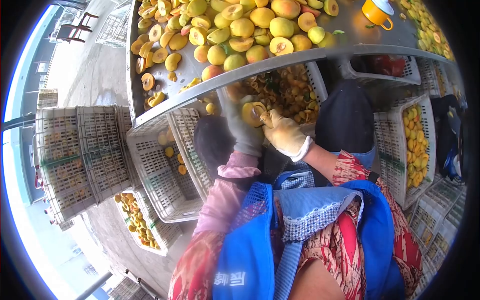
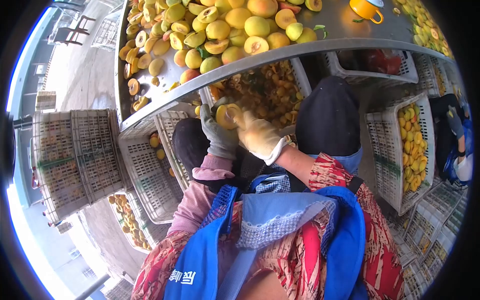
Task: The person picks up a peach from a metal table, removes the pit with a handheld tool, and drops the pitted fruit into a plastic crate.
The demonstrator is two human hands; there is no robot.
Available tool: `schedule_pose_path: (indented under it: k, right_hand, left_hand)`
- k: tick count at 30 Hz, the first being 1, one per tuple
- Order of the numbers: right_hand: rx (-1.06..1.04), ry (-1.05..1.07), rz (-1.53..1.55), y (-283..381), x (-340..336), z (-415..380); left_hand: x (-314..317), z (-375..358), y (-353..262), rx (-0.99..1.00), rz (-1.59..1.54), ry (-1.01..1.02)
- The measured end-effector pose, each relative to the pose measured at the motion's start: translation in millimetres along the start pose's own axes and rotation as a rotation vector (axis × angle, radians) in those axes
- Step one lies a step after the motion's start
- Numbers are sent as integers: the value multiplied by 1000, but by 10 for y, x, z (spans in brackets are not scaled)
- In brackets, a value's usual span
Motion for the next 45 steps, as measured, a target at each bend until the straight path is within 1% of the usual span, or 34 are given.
schedule_pose_path:
  k: [3, 5, 7, 8, 9, 11, 12, 14, 16, 18, 20, 21, 24, 25, 28, 30, 31, 32, 33, 35, 36, 37, 39, 42, 43, 44, 45]
  right_hand:
    - [-27, 79, -40, 48, -43, 16]
    - [-80, 125, -95, 147, -102, 19]
    - [-189, 99, -64, 102, -49, 25]
    - [-244, 86, -48, 72, -16, 28]
    - [-257, 100, -60, 36, 33, 28]
    - [-289, 125, -89, -9, 76, 60]
    - [-277, 152, -63, -23, 70, 69]
    - [-256, 202, -9, -6, 39, 91]
    - [-157, 229, 65, -28, 31, 98]
    - [-84, 281, 97, 8, -24, 74]
    - [-43, 368, 83, 117, -122, 24]
    - [156, 355, 168, -52, -4, 39]
    - [-55, 406, 208, -106, 48, 108]
    - [-305, 301, -20, -26, -17, 68]
    - [-259, 316, 189, 34, -182, 122]
    - [-104, 454, 259, 150, -294, 92]
    - [-29, 526, 215, 176, -288, 58]
    - [47, 602, 172, 170, -242, 6]
    - [-470, 324, 10, -38, 44, 71]
    - [-418, 270, 2, -31, 32, 60]
    - [-293, 341, 67, -40, -3, 60]
    - [-162, 399, 126, 2, -75, 50]
    - [302, 707, 386, 33, -154, -59]
    - [548, 854, 804, -26, -58, -196]
    - [562, 920, 1126, 10, 50, -220]
    - [579, 908, 1146, -66, 72, -229]
    - [594, 894, 1162, -6, 6, -246]
  left_hand:
    - [32, -52, -60, 95, 145, -62]
    - [-71, 40, 36, 53, 45, -70]
    - [-54, 33, 32, 7, 0, -46]
    - [-37, -6, 18, -16, 5, -20]
    - [-16, -43, -3, -40, 11, 6]
    - [-109, 83, 82, -61, 40, -7]
    - [-62, 77, 60, -73, 54, -16]
    - [58, -58, -69, 8, 223, 37]
    - [91, -102, -71, -1, 257, 43]
    - [-56, -30, 97, -107, 159, -3]
    - [-19, -62, 75, -87, 151, -28]
    - [5, -72, 40, -76, 147, -43]
    - [229, -118, -35, -275, 81, 141]
    - [151, -77, 14, -334, 126, 127]
    - [264, -132, -72, -217, 105, 138]
    - [142, -161, -39, -288, 349, 140]
    - [85, -169, -29, -322, 472, 138]
    - [86, -194, -49, -248, 485, 136]
    - [100, -226, -55, -172, 500, 133]
    - [84, -232, -80, -158, 533, 107]
    - [80, -211, -85, -223, 552, 86]
    - [85, -216, -69, -291, 567, 66]
    - [159, -254, -142, -206, 610, 72]
    - [187, -200, -190, -56, 672, 96]
    - [197, -188, -198, -8, 695, 108]
    - [219, -198, -203, -7, 692, 132]
    - [257, -213, -237, -3, 685, 157]
Point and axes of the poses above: each hand's wrist, its own z-axis towards the middle knuckle, its own x-axis out of the palm, y = z × x, the point moved 6 cm from there along z, towards the middle knuckle, and after that the axes turned 4 degrees about z, right-handed, at the moved point
